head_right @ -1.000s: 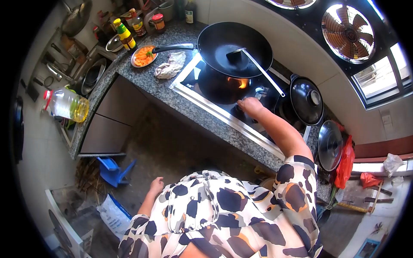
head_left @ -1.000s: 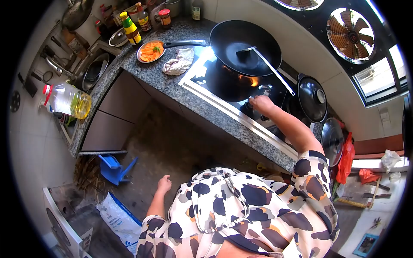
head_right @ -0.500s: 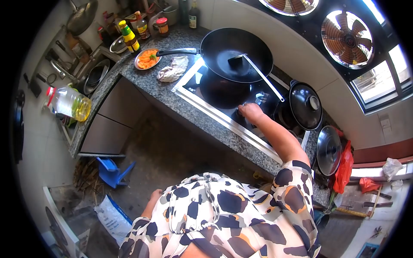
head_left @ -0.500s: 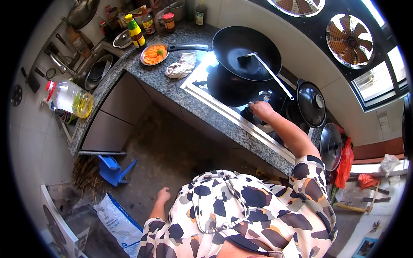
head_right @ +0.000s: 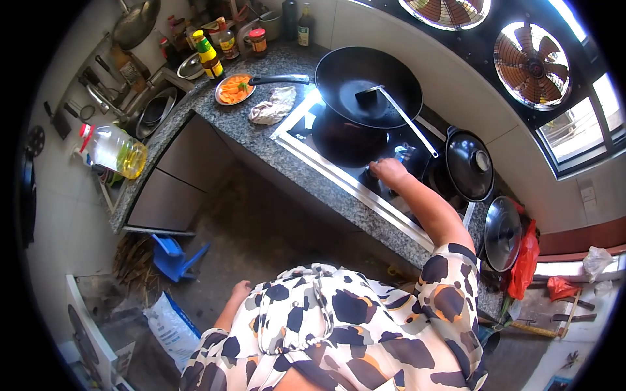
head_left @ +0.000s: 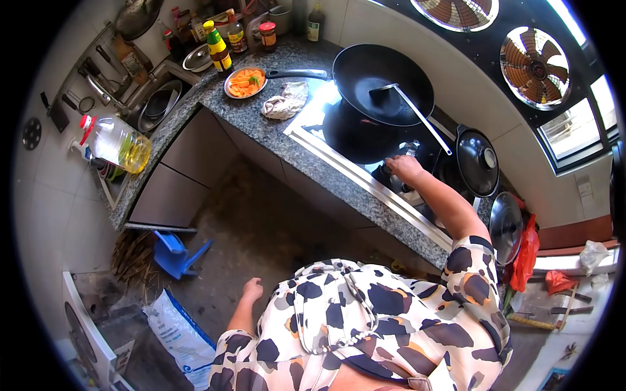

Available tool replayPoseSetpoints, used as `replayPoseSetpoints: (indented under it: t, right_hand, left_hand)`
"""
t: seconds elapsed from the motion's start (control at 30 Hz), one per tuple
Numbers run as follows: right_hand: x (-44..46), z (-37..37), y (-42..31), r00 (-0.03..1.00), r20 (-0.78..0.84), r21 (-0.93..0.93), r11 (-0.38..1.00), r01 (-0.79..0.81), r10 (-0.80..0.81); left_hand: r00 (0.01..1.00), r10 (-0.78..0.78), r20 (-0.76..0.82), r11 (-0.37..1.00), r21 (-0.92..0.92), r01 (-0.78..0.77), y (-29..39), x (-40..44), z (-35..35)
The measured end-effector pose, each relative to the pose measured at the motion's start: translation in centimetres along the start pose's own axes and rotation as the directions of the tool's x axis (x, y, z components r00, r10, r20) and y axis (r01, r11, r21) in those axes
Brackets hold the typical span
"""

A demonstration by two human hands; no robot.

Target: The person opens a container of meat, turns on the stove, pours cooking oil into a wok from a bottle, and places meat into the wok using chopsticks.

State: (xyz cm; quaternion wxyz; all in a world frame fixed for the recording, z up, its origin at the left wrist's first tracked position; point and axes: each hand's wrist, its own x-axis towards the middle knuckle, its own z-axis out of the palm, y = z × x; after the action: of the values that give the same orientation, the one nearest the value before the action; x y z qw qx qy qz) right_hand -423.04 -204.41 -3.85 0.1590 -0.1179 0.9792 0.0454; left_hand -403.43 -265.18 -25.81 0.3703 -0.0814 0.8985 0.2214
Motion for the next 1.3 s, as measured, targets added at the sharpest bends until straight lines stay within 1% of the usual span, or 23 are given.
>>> replayPoseSetpoints:
  t: [0.03,0.13,0.3,0.43,0.53,0.6,0.67,0.7,0.73,0.77,0.83,0.9,0.93,0.97,1.0,1.07,1.1,1.13,1.17,1.2,1.23,1.3]
  right_hand:
    - [0.0,0.3,0.2,1.000,-0.006,-0.003,1.000,0.007,-0.007]
    - [-0.6,-0.1,-0.2,0.995,-0.097,-0.005,0.999,0.036,-0.036]
    - [-0.8,-0.9,-0.3,0.998,-0.053,0.008,0.999,0.039,-0.038]
    - [-0.7,-0.8,-0.2,0.998,-0.048,0.010,0.999,0.048,-0.047]
    - [-1.0,0.3,0.0,0.973,-0.223,-0.006,0.998,0.055,-0.055]
    - [-2.6,-1.0,-0.6,0.897,-0.440,-0.027,0.999,0.042,-0.049]
    - [-4.7,-3.8,-0.9,0.774,-0.631,-0.054,0.998,0.024,-0.053]
    - [-5.3,-5.8,-0.6,0.671,-0.741,-0.132,0.988,-0.082,-0.043]
    - [-6.0,-8.1,-0.2,0.566,-0.824,-0.078,0.986,-0.145,0.018]
    - [-6.1,-8.9,0.9,0.540,-0.837,-0.089,0.953,-0.288,0.085]
    - [-5.6,-9.1,3.2,0.612,-0.728,0.039,0.910,-0.413,0.309]
    - [-4.2,-8.3,4.7,0.672,-0.531,0.216,0.849,-0.481,0.516]
    - [-3.4,-7.8,6.0,0.716,-0.419,0.309,0.829,-0.466,0.558]
    - [-3.0,-8.0,6.1,0.724,-0.384,0.312,0.819,-0.481,0.572]
    - [-2.3,-8.1,6.3,0.711,-0.333,0.351,0.781,-0.516,0.619]
    - [-1.6,-8.7,6.2,0.657,-0.233,0.414,0.685,-0.600,0.717]
    - [-1.4,-8.8,6.4,0.594,-0.227,0.438,0.626,-0.645,0.771]
    - [-1.7,-9.3,6.2,0.565,-0.244,0.453,0.608,-0.652,0.788]
    - [-2.3,-9.7,6.4,0.535,-0.262,0.468,0.591,-0.657,0.803]
    - [-3.1,-9.5,7.0,0.511,-0.289,0.488,0.584,-0.648,0.809]
    - [-4.0,-9.0,7.4,0.491,-0.318,0.505,0.583,-0.636,0.811]
    - [-7.0,-8.7,8.7,0.512,-0.348,0.502,0.617,-0.605,0.785]
  left_hand:
    - [1.000,-0.015,0.010,1.000,0.013,0.015,-0.5,-0.1,0.1]
    - [0.998,-0.052,0.032,0.998,0.039,0.051,-1.6,-0.7,0.2]
    - [0.994,-0.100,0.036,0.995,0.030,0.099,-2.2,-1.7,0.0]
    - [0.994,-0.101,0.037,0.995,0.027,0.100,-2.7,-1.7,-0.1]
    - [0.996,-0.087,0.036,0.996,0.018,0.087,-2.7,-1.3,0.0]
    - [0.995,-0.090,0.032,0.996,0.007,0.089,-2.3,-1.1,-0.6]
    - [0.998,-0.068,0.017,0.997,-0.024,0.068,-2.1,-0.9,-0.5]
    - [0.998,-0.058,0.011,0.998,-0.039,0.058,-2.2,-0.9,-0.3]
    - [0.998,-0.062,0.030,0.998,-0.027,0.063,-2.2,-0.8,-0.1]
    - [0.997,-0.067,0.049,0.998,-0.013,0.067,-2.2,-0.7,0.0]
    - [0.996,-0.072,0.061,0.997,0.013,0.071,-1.8,-0.6,-0.1]
    - [0.996,-0.075,0.047,0.997,0.030,0.074,-1.2,-0.7,-0.3]
    - [0.998,-0.043,0.043,0.999,0.027,0.042,-1.2,-0.6,-0.4]
    - [0.999,-0.031,0.031,0.999,0.015,0.031,-1.0,-0.5,-0.4]
    - [1.000,-0.019,0.021,1.000,0.005,0.019,-0.8,-0.5,-0.4]
    - [1.000,0.024,0.003,0.999,-0.028,-0.024,-0.6,-0.3,-0.3]
    - [0.999,0.043,-0.001,0.998,-0.045,-0.043,-0.7,-0.1,0.0]
    - [0.996,0.085,0.003,0.996,-0.034,-0.085,-2.1,1.3,1.1]
    - [0.993,0.117,-0.032,0.988,-0.099,-0.120,-3.5,2.0,2.2]
    - [0.993,0.108,-0.053,0.994,-0.016,-0.109,-4.5,3.2,3.6]
    - [0.996,0.076,-0.041,0.997,0.010,-0.076,-4.5,3.3,3.8]
    - [0.997,0.077,-0.009,0.997,0.004,-0.077,-4.7,3.4,4.0]
